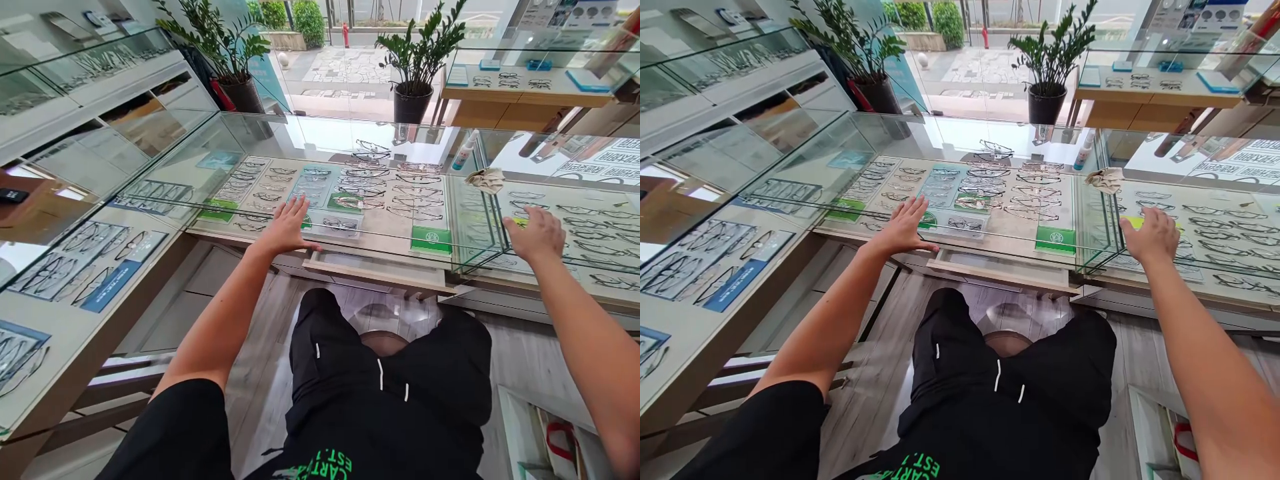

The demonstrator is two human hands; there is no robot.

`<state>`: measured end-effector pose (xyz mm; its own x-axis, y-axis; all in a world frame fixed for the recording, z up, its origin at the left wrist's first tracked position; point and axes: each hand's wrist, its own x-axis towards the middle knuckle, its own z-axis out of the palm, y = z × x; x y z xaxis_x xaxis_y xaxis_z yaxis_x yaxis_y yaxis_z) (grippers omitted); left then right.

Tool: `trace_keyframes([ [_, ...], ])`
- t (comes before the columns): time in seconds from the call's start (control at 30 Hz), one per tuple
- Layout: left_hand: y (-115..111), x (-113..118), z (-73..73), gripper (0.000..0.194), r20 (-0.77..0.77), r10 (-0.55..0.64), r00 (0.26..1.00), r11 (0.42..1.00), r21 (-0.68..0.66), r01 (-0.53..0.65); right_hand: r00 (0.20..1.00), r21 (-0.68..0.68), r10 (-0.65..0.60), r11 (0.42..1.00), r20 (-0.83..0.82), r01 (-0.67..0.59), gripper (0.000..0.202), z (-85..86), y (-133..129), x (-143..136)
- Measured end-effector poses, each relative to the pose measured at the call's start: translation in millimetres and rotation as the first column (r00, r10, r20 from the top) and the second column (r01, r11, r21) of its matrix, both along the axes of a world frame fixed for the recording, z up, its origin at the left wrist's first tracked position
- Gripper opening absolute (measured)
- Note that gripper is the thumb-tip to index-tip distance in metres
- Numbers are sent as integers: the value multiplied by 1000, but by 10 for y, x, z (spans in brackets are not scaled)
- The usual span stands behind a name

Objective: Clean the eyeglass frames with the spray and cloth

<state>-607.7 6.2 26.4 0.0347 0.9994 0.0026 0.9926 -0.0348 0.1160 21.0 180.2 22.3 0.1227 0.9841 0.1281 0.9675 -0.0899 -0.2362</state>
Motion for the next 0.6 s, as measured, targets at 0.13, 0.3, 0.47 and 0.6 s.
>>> trace_keyframes([
  [0.13,-22,58,-60,142,2,26,1000,996,80,-26,1000,13,8,1000,2,-8,83,5,-20,0],
  [0.3,-53,205,-136,125,31,96,995,976,193,-100,1000,26,18,999,6,-18,84,-8,-20,11],
  [0.47,28,332,-255,112,85,170,982,931,314,-188,1000,39,3,999,1,-3,83,-25,-16,-2],
  [0.6,45,392,-294,98,145,196,970,876,419,-239,1000,63,22,998,-11,-21,84,-46,-36,9],
])
